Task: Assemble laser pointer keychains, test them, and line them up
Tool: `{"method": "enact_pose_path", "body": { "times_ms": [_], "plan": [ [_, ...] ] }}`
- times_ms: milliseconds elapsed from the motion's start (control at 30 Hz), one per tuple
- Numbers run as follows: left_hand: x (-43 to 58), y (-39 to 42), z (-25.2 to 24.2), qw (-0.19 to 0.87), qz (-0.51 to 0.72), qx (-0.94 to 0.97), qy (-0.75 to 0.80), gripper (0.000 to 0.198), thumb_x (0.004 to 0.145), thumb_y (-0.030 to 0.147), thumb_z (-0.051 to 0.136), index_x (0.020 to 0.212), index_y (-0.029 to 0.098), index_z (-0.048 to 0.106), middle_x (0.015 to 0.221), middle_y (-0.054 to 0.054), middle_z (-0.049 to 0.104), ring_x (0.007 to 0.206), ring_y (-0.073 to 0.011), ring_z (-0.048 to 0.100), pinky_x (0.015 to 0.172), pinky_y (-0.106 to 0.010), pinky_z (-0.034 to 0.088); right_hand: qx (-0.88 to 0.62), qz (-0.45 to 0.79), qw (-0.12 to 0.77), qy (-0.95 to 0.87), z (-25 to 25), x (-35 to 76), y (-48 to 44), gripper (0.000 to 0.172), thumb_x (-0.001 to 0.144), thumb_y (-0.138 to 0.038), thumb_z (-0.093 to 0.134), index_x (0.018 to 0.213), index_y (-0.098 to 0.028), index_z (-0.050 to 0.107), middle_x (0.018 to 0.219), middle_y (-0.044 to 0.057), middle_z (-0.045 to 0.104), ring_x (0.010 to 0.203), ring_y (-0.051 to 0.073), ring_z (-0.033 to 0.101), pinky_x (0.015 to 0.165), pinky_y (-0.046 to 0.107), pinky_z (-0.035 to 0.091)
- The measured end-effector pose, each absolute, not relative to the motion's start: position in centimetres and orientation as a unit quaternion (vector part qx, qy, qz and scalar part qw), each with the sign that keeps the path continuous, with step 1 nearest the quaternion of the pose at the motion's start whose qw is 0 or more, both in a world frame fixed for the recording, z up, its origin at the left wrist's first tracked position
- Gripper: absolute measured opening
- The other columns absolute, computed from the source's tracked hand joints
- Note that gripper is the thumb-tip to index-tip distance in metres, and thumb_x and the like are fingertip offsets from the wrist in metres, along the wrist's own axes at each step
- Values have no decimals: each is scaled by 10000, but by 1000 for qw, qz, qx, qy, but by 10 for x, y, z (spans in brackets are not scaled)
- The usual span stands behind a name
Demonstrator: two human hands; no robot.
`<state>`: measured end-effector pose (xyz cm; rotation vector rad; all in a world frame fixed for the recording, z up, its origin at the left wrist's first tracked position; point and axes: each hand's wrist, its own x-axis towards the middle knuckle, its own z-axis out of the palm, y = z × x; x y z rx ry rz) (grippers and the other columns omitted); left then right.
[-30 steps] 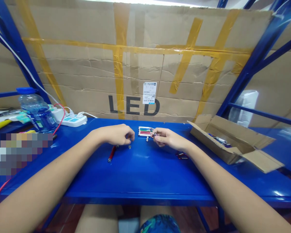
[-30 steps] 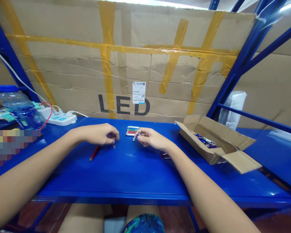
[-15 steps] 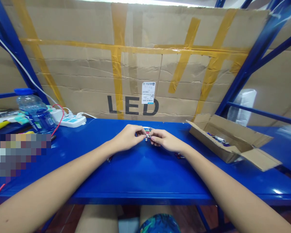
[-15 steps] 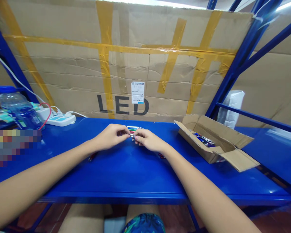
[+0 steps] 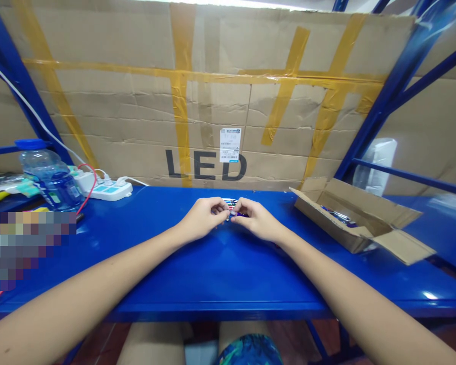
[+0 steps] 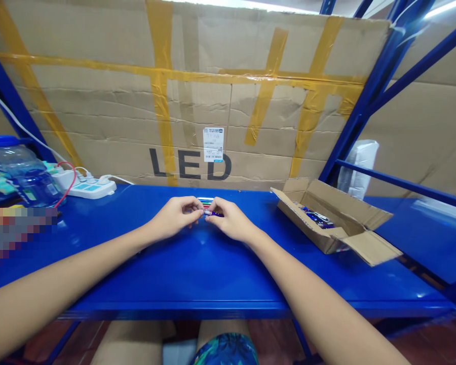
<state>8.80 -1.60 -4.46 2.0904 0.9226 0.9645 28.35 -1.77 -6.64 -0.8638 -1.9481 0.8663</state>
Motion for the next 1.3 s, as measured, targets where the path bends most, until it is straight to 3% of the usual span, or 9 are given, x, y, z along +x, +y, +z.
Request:
{"method": "enact_pose_path", "body": {
  "times_ms": [200,400,500,600,800,1033,1300],
  "plan": [
    [90,-17,-47,353,378,783,344,142,801,280,602,826,141,614,607,3,615,527,-115,563,532,-236,457,-363,210,390,-820,-61,284,-22,49,849,-202,583,805,-185,596,837,50,664,805,202,587,750,332,428],
    [90,-17,-46,367,380,782,331,125,826,262,590,834,137,599,640,-4,618,545,-112,577,561,-241,477,-345,148,379,-846,-58,280,-28,162,923,-209,472,824,-194,599,883,83,669,846,218,601,796,359,434],
    [88,-15,-45,384,374,781,320,125,833,259,588,842,134,600,640,-1,613,563,-113,582,571,-240,485,-367,154,395,-828,-59,278,-29,22,875,-223,561,866,-203,567,890,72,648,834,215,584,771,355,439],
    [87,-14,-46,397,371,779,313,132,844,260,581,850,130,599,643,0,609,571,-110,582,575,-238,491,-377,176,422,-806,-61,277,-30,144,811,-229,648,870,-210,518,878,47,624,804,196,567,727,330,444],
    [88,-15,-46,419,369,770,309,152,857,272,569,852,121,579,634,6,589,536,-104,581,537,-230,491,-361,160,453,-799,-58,277,-30,136,814,-229,649,748,-183,540,763,25,585,713,163,537,667,295,418],
    [86,-14,-48,393,353,792,306,161,865,287,563,865,127,582,661,1,596,542,-106,581,552,-237,486,-374,167,408,-816,-53,278,-34,122,859,-205,569,743,-169,577,693,21,601,690,156,540,650,273,395],
    [86,-15,-49,337,332,826,306,106,849,242,552,818,144,579,663,11,592,556,-105,573,554,-229,460,-400,215,359,-816,-52,277,-36,206,895,-213,480,695,-177,518,614,2,564,611,135,509,607,256,377]
  ]
}}
